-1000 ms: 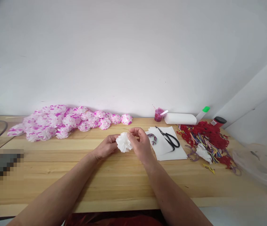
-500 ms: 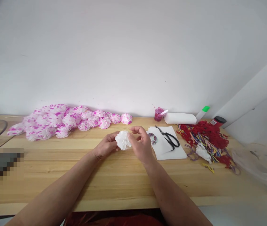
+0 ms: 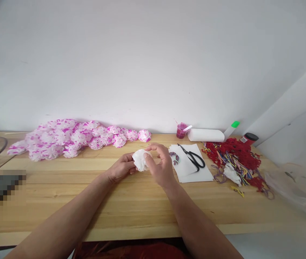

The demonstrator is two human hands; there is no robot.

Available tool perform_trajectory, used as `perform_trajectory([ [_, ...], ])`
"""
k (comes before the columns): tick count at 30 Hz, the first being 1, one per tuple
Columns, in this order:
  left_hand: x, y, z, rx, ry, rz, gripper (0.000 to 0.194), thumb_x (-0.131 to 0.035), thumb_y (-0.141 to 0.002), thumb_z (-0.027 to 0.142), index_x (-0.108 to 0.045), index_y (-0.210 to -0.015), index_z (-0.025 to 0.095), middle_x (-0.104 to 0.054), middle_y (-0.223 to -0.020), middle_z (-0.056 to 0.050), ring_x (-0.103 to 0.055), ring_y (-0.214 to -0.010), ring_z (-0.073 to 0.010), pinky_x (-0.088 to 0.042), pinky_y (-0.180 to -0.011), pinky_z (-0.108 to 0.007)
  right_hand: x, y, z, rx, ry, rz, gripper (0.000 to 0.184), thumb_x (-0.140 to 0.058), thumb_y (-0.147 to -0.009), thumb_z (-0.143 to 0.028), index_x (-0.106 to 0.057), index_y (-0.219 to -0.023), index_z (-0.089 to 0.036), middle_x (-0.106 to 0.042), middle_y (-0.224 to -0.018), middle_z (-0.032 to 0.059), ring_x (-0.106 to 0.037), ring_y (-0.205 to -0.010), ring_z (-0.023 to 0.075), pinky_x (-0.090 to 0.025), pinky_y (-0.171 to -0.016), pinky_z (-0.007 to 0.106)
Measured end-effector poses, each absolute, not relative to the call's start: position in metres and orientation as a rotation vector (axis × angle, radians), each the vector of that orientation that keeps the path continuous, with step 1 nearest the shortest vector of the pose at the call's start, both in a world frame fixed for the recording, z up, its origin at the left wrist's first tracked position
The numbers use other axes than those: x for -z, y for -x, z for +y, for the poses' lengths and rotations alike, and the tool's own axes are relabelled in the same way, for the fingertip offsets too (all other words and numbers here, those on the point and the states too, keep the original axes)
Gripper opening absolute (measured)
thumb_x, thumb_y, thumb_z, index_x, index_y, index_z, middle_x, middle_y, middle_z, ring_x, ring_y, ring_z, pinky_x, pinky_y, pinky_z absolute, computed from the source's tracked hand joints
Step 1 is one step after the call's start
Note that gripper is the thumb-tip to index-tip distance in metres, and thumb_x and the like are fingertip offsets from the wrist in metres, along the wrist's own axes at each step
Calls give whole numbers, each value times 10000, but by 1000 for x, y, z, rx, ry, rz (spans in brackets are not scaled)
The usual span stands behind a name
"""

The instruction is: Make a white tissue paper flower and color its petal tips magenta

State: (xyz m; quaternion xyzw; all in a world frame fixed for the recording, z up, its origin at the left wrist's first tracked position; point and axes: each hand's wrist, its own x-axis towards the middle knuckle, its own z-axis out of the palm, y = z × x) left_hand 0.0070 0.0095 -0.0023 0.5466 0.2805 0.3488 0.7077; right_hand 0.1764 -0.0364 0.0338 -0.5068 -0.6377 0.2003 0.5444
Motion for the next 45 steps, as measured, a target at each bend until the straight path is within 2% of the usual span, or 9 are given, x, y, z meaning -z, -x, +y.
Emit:
perform_trajectory([
  [3,0,-8,8,-768,-1209,612,164,-687,-745,276,-583,-735,150,-493,-584,47,-334,-482,-53,-226,-470,-221,-39,-171,-43,-342,1068,-1703,140,-651,-816,-236,-695,-948,-258,-658,-1142,57,-566,-1148,248,-411,-1003,424],
  [5,-1,-7,8,-765,-1229,610,191,-700,-748,298,-592,-719,144,-501,-585,43,-338,-481,-51,-228,-477,-224,-38,-170,-41,-314,1105,-1691,106,-643,-812,-219,-700,-894,-255,-677,-1085,58,-586,-1105,243,-421,-995,424],
  [11,-5,-6,8,-760,-1340,675,273,-753,-738,381,-680,-767,120,-543,-598,21,-397,-515,-70,-284,-510,-225,-23,-175,-28,-568,1358,-1428,110,-611,-833,-314,-689,-854,-240,-721,-1038,29,-633,-844,200,-468,-689,316],
  [16,-4,-6,8,-780,-1344,728,319,-790,-700,414,-704,-773,115,-583,-616,5,-393,-502,-68,-275,-499,-221,-21,-177,-25,-752,1391,-1311,144,-639,-804,-363,-692,-838,-233,-724,-910,4,-523,-566,131,-411,-536,281],
  [20,0,-6,10,-795,-1245,693,341,-752,-747,450,-658,-747,123,-580,-617,5,-369,-480,-54,-247,-484,-216,-24,-180,-25,-805,1281,-1255,177,-638,-826,-392,-674,-843,-219,-701,-854,19,-595,-686,167,-457,-620,294],
  [25,4,-5,11,-795,-1113,577,302,-717,-799,423,-607,-797,141,-424,-542,60,-294,-475,-55,-219,-468,-205,-35,-180,-35,-627,1100,-1466,155,-601,-871,-319,-671,-990,-250,-675,-1125,42,-602,-1067,227,-457,-810,337],
  [28,6,-5,11,-809,-1040,542,298,-730,-785,416,-611,-858,152,-332,-550,84,-227,-474,-54,-232,-462,-203,-40,-175,-42,-506,1088,-1631,253,-621,-847,-261,-655,-1097,-269,-638,-1229,47,-558,-1170,238,-441,-890,364],
  [36,4,-5,10,-828,-1000,511,286,-747,-764,379,-604,-856,149,-312,-561,81,-202,-480,-54,-226,-453,-199,-32,-174,-36,-453,1309,-1478,186,-590,-852,-266,-640,-1031,-258,-692,-1095,42,-606,-1033,239,-455,-847,386],
  [45,1,-10,7,-891,-937,579,328,-719,-796,426,-518,-751,172,-314,-549,84,-201,-470,-48,-228,-459,-182,-36,-165,-48,-25,1164,-1629,177,-728,-768,-298,-597,-875,-246,-644,-924,55,-580,-940,261,-440,-871,439],
])
